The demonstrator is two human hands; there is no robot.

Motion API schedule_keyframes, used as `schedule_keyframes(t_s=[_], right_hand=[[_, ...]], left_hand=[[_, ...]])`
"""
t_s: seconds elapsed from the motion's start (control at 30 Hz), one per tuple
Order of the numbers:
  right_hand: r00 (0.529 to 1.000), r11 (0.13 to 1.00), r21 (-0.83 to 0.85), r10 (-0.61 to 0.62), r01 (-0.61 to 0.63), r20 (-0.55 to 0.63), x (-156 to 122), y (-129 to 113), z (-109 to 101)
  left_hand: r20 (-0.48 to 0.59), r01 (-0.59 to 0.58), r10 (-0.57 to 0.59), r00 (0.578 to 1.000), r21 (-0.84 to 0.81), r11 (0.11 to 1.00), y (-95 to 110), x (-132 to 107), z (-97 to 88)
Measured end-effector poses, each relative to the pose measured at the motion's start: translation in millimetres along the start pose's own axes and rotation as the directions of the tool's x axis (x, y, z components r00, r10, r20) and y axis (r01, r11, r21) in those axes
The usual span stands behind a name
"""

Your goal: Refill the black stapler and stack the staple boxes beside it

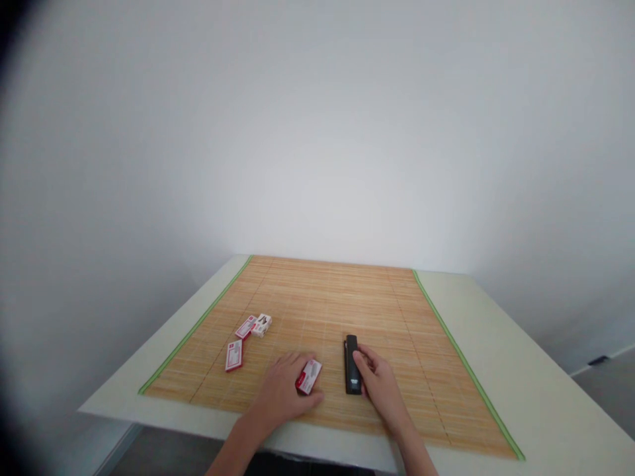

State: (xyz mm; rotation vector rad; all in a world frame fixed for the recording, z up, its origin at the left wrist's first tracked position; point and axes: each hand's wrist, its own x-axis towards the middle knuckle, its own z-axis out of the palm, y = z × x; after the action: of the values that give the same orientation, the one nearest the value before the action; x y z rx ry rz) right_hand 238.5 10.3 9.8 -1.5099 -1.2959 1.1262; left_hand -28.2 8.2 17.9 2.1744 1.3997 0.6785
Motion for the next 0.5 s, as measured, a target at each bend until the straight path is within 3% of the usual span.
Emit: schedule_keyframes(t_s=[0.17,0.37,0.5], right_hand=[[0.997,0.999,-0.054,0.011,-0.007,0.075,-9,-2,-2],[0.993,0.999,-0.032,-0.023,0.027,0.12,-11,-7,6],[0.989,0.999,-0.013,-0.029,0.032,0.146,-11,-12,12]], left_hand=[[0.186,-0.015,0.026,0.982,-0.06,0.998,-8,-7,-24.7],[0.082,0.023,-0.02,0.996,-0.039,0.999,-7,6,-10.1],[0.135,-0.018,0.029,0.99,-0.08,0.997,-1,13,-5.8]])
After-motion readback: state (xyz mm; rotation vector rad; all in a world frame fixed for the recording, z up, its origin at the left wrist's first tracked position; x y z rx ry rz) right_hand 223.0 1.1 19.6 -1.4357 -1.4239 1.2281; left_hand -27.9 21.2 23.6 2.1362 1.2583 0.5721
